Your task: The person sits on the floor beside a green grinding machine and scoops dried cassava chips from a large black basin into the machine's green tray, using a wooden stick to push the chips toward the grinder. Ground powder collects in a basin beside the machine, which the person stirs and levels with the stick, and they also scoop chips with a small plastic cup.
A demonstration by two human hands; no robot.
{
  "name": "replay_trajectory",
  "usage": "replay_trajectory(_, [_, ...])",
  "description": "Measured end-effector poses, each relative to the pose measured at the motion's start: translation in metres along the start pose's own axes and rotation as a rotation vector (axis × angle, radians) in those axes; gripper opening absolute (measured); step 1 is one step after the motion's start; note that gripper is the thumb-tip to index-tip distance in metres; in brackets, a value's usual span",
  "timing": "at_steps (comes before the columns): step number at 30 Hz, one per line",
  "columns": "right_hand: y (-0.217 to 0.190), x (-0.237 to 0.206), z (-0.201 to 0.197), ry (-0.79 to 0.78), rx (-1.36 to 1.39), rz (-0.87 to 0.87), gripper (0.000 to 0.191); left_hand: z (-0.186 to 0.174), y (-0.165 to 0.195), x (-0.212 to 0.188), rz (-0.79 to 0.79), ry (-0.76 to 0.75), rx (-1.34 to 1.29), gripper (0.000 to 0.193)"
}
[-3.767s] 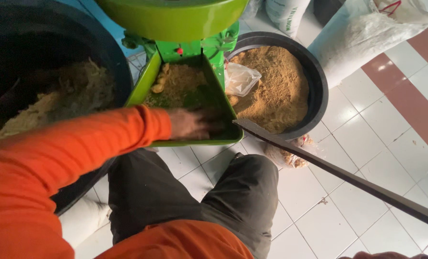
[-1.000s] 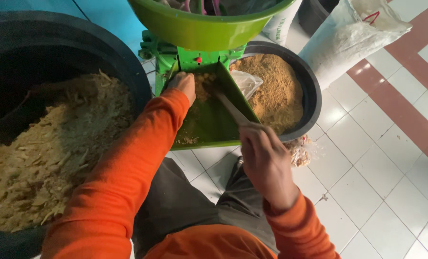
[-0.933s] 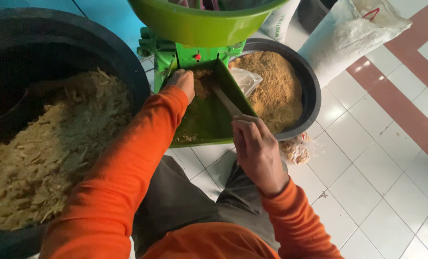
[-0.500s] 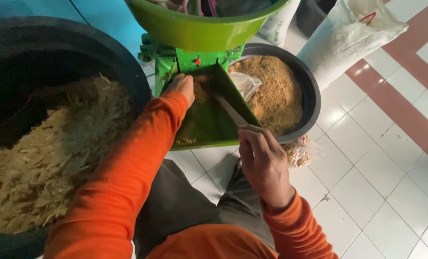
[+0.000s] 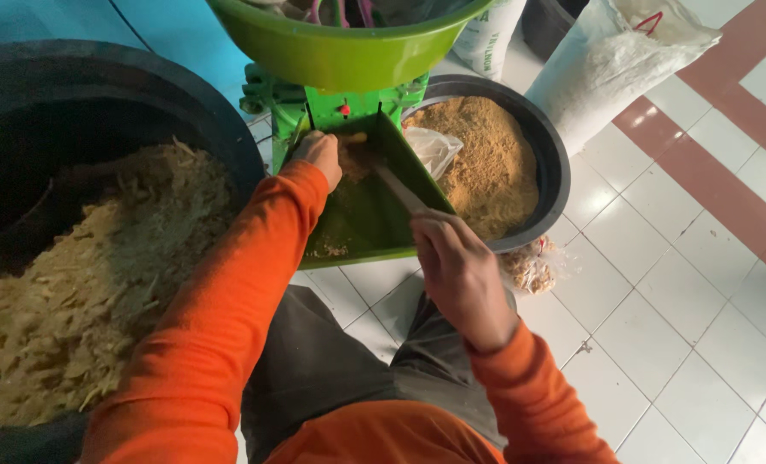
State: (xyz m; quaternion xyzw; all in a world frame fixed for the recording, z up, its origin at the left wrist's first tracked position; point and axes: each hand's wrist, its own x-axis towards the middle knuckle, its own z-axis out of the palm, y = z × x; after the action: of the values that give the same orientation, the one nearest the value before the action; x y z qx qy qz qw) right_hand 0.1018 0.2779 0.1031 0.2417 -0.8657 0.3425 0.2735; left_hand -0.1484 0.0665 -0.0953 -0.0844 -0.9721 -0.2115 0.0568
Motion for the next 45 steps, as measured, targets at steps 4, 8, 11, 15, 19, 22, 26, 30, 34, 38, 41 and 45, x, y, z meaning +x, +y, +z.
replay_trajectory(4, [0.016, -0.017, 0.021, 0.059, -0.059, -0.013, 0.017, -0.004, 0.0, -0.002, -0.058, -0.058, 0.002, 0.017])
replay_trajectory(8, [0.011, -0.011, 0.027, 0.027, -0.037, 0.006, 0.018, -0.005, 0.002, -0.003, -0.168, -0.202, -0.015, 0.019])
replay_trajectory(11, [-0.003, 0.006, 0.015, 0.048, -0.041, -0.024, 0.018, -0.001, 0.0, -0.003, -0.129, -0.056, -0.04, 0.021])
replay_trajectory(15, [-0.016, 0.001, -0.026, 0.037, -0.051, 0.112, 0.014, 0.0, -0.004, -0.001, 0.094, -0.056, -0.047, 0.023])
replay_trajectory(19, [-0.006, -0.007, -0.025, -0.001, -0.021, 0.082, 0.014, -0.01, -0.003, 0.0, 0.034, -0.122, -0.198, 0.033])
replay_trajectory(22, [0.003, -0.005, -0.004, -0.037, 0.036, 0.01, 0.015, -0.015, -0.002, 0.0, -0.071, -0.126, -0.179, 0.036])
replay_trajectory(26, [0.002, -0.003, 0.007, 0.012, 0.013, 0.009, 0.016, -0.011, -0.003, 0.001, -0.048, -0.072, -0.171, 0.042])
replay_trajectory(30, [0.0, -0.004, 0.008, -0.007, -0.011, -0.017, 0.019, -0.006, -0.006, 0.001, -0.09, -0.086, -0.318, 0.05])
replay_trajectory(34, [0.004, -0.007, 0.018, 0.056, -0.037, -0.012, 0.018, -0.009, -0.006, 0.003, -0.098, -0.07, -0.318, 0.055])
replay_trajectory(38, [0.004, -0.006, 0.02, 0.009, -0.015, -0.029, 0.019, -0.012, -0.005, 0.001, -0.11, -0.1, -0.251, 0.057])
replay_trajectory(41, [-0.005, -0.003, 0.003, 0.031, -0.033, -0.026, 0.019, -0.01, -0.004, 0.002, -0.152, -0.157, -0.261, 0.056])
replay_trajectory(45, [-0.022, -0.007, -0.028, 0.023, -0.07, 0.036, 0.017, -0.006, -0.002, 0.006, -0.013, -0.203, -0.284, 0.063])
